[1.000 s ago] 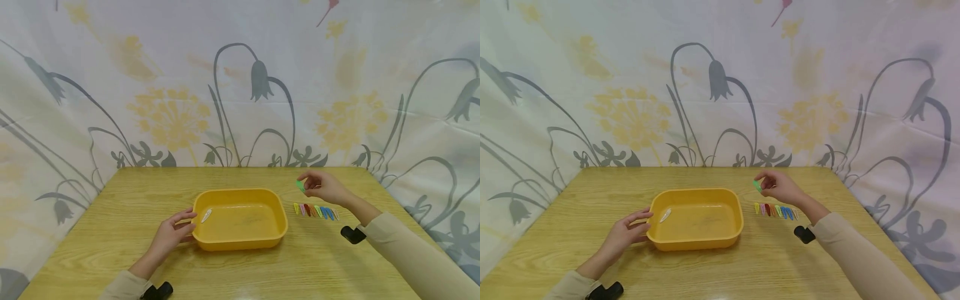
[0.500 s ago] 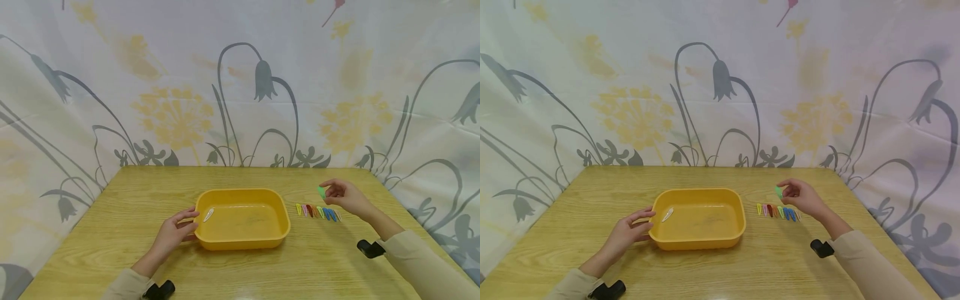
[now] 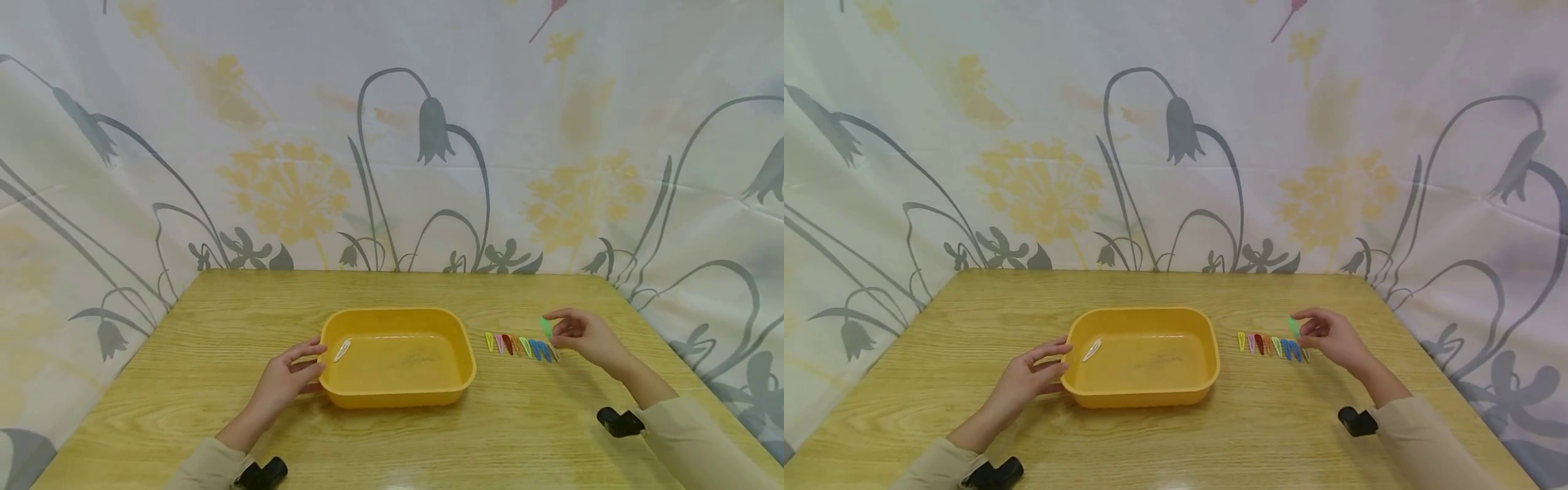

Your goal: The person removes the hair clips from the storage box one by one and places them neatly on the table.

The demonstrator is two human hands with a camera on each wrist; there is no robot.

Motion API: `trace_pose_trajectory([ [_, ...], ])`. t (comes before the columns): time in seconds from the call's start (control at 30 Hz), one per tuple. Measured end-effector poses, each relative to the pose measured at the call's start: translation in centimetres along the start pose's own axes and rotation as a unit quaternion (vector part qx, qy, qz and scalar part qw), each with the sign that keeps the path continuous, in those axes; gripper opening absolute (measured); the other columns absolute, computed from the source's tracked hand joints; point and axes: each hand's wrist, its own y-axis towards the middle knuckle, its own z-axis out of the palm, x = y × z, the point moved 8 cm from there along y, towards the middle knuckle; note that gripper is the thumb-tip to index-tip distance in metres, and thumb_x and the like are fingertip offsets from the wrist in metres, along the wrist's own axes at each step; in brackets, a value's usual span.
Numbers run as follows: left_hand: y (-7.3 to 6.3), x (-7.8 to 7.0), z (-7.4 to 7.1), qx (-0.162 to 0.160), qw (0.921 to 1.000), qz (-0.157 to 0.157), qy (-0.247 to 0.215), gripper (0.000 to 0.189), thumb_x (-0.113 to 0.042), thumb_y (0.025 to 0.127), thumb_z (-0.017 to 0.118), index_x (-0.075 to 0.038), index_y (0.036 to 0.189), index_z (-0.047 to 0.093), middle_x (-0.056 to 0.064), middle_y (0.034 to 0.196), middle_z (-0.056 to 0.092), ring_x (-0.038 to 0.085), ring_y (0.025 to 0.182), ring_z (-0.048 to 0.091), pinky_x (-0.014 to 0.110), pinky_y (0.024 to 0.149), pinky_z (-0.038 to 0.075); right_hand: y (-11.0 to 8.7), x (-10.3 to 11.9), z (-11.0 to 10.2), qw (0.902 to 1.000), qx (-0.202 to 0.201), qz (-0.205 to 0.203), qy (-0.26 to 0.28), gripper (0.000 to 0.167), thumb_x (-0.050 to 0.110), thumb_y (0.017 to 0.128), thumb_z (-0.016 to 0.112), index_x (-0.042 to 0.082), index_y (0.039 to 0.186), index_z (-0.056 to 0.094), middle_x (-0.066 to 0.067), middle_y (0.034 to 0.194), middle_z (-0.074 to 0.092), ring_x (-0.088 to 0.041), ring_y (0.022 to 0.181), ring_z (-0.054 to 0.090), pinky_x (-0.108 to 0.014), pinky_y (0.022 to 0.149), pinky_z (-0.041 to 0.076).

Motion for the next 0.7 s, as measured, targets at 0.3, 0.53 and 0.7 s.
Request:
trace_pose_trajectory([
  [0.3,0.0,0.0,0.0,0.002,1.0,-0.001,-0.001,0.038,0.001,0.087,0.062,0.01,0.123,0.053,0.013,0.143,0.037,0.035,0.111,0.054,0.04,0.074,0.055,-0.7,-2.3,-0.4,0.9989,-0.007,0.046,0.003,0.041,-0.001,0.087,0.062,-0.012,0.124,0.047,-0.014,0.087,0.055,-0.017,0.075,0.058,-0.035,0.068,0.055],
  [0.53,0.1,0.2,0.0,0.0,1.0,-0.001,-0.001,0.037,0.0,0.087,0.062,0.01,0.122,0.054,0.013,0.143,0.038,0.034,0.11,0.055,0.04,0.074,0.055,-1.2,-3.7,-0.4,0.9971,-0.007,0.075,0.012,0.042,-0.003,0.086,0.061,-0.015,0.123,0.046,-0.014,0.087,0.055,-0.016,0.075,0.056,-0.032,0.067,0.056],
  [0.7,0.1,0.2,-0.1,-0.002,1.0,0.0,0.001,0.037,0.0,0.087,0.062,0.009,0.122,0.055,0.013,0.143,0.038,0.034,0.11,0.055,0.039,0.074,0.056,-1.4,-5.0,-0.4,0.9933,0.013,0.108,0.04,0.045,-0.004,0.086,0.06,-0.018,0.124,0.042,-0.013,0.086,0.055,-0.018,0.075,0.058,-0.032,0.067,0.056],
])
